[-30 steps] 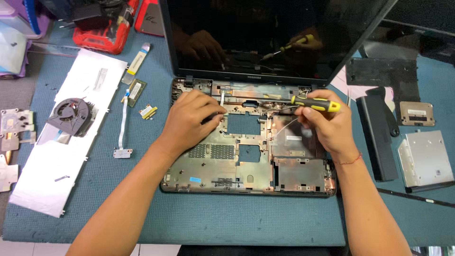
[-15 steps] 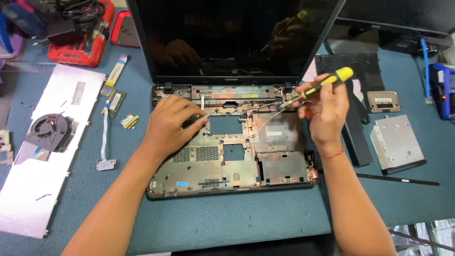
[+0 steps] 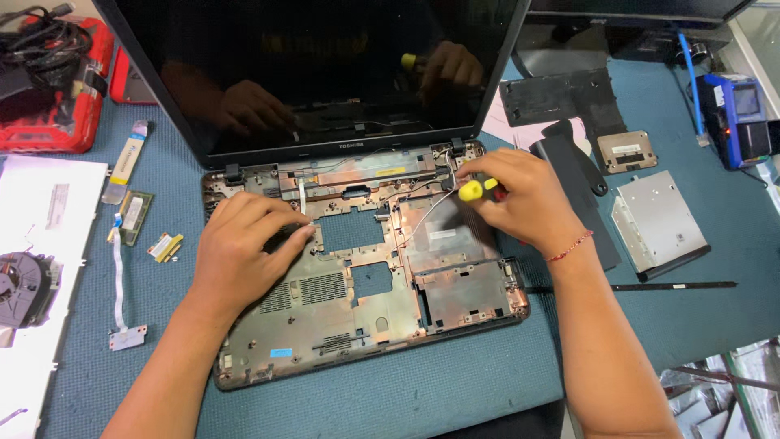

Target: The person uses a screwdriver to remove screws from the back panel of a disassembled laptop. They then lift the panel off and set it aside. The person proceeds to unscrew components near the screen hinge area and carefully lifts the screen assembly away from the laptop base.

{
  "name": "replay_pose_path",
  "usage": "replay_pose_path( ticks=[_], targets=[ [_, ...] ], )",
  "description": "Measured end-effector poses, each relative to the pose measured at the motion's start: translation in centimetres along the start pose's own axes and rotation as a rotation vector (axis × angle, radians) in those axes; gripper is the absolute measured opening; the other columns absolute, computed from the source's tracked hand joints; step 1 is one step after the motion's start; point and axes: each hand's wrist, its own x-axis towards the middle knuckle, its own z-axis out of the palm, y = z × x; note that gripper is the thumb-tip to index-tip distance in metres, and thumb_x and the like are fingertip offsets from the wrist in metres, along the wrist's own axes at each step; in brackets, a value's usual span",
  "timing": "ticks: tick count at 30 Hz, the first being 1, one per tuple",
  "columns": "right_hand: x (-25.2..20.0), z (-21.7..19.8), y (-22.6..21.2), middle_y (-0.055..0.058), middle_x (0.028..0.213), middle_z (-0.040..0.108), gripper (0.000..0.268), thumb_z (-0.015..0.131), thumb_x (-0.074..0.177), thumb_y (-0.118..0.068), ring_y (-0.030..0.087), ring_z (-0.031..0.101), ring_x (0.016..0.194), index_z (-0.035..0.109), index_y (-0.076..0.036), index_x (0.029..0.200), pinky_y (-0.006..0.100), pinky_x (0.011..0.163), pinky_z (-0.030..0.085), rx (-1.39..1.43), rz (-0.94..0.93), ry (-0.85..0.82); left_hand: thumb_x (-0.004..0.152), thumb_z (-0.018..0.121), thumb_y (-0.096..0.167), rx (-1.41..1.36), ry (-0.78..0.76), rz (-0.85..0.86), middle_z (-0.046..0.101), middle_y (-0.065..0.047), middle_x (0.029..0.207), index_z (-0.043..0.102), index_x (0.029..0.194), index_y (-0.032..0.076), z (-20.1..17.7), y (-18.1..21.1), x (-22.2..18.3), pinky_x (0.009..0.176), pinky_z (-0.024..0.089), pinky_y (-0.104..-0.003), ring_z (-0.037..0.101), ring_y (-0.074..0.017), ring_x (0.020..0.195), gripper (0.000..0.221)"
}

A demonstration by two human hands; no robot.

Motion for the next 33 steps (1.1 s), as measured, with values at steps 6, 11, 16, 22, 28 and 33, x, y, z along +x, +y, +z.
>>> replay_pose_path(
  ticks=[6,11,16,22,28,33],
  targets=[
    [0.7,-0.3,-1.7,0.020,0.095,0.080,0.038,0.075,0.074,0.015,0.042,0.075,0.098,0.079,-0.002,0.108,0.052,0.092,0.057,-0.046,0.056,-0.293,0.093,0.080,0.023,-0.008,-0.002,-0.013,0.073,0.003,0.091,0.079,0.094,0.020,0.1,-0.1,0.0,0.083,0.049,-0.036,0.066,-0.0233,0.089,0.003],
    [-0.1,0.5,0.9,0.005,0.083,0.072,0.035,0.071,0.081,0.006,0.032,0.071,0.083,0.078,-0.016,0.107,0.042,0.083,0.056,-0.053,-0.027,-0.028,0.093,0.079,0.020,-0.020,-0.011,-0.052,0.073,0.002,0.089,0.079,0.093,0.019,0.0,0.4,0.6,0.084,0.051,-0.037,0.067,-0.0243,0.087,0.001],
    [-1.0,1.5,2.5,-0.008,0.078,0.067,0.027,0.077,0.092,-0.001,0.019,0.068,0.077,0.081,-0.022,0.108,0.029,0.082,0.056,-0.136,0.068,0.167,0.092,0.081,0.020,-0.027,-0.030,-0.072,0.073,0.002,0.089,0.079,0.092,0.019,0.0,0.4,0.1,0.085,0.051,-0.037,0.067,-0.0242,0.087,0.001],
    [0.1,1.0,1.9,0.005,0.071,0.070,0.022,0.081,0.086,-0.002,0.031,0.071,0.074,0.080,-0.017,0.102,0.040,0.076,0.057,-0.099,0.090,0.072,0.091,0.080,0.022,-0.029,-0.034,-0.084,0.073,0.003,0.088,0.079,0.092,0.020,0.1,0.0,1.0,0.082,0.051,-0.037,0.068,-0.0243,0.088,0.002],
    [0.0,1.9,1.0,0.004,0.074,0.070,0.022,0.084,0.094,-0.005,0.031,0.071,0.076,0.082,-0.016,0.113,0.038,0.077,0.057,-0.115,0.087,0.024,0.096,0.082,0.018,-0.024,-0.051,-0.072,0.074,0.000,0.093,0.080,0.095,0.017,0.0,0.2,0.2,0.086,0.050,-0.039,0.067,-0.0270,0.092,0.002],
    [0.3,2.2,0.2,0.005,0.064,0.063,0.024,0.085,0.094,-0.009,0.027,0.065,0.063,0.081,-0.017,0.116,0.036,0.073,0.055,-0.009,0.150,0.021,0.095,0.082,0.017,-0.025,-0.036,-0.057,0.073,0.001,0.091,0.080,0.094,0.017,-0.1,0.4,0.4,0.085,0.050,-0.038,0.066,-0.0260,0.090,0.002]
  ],
)
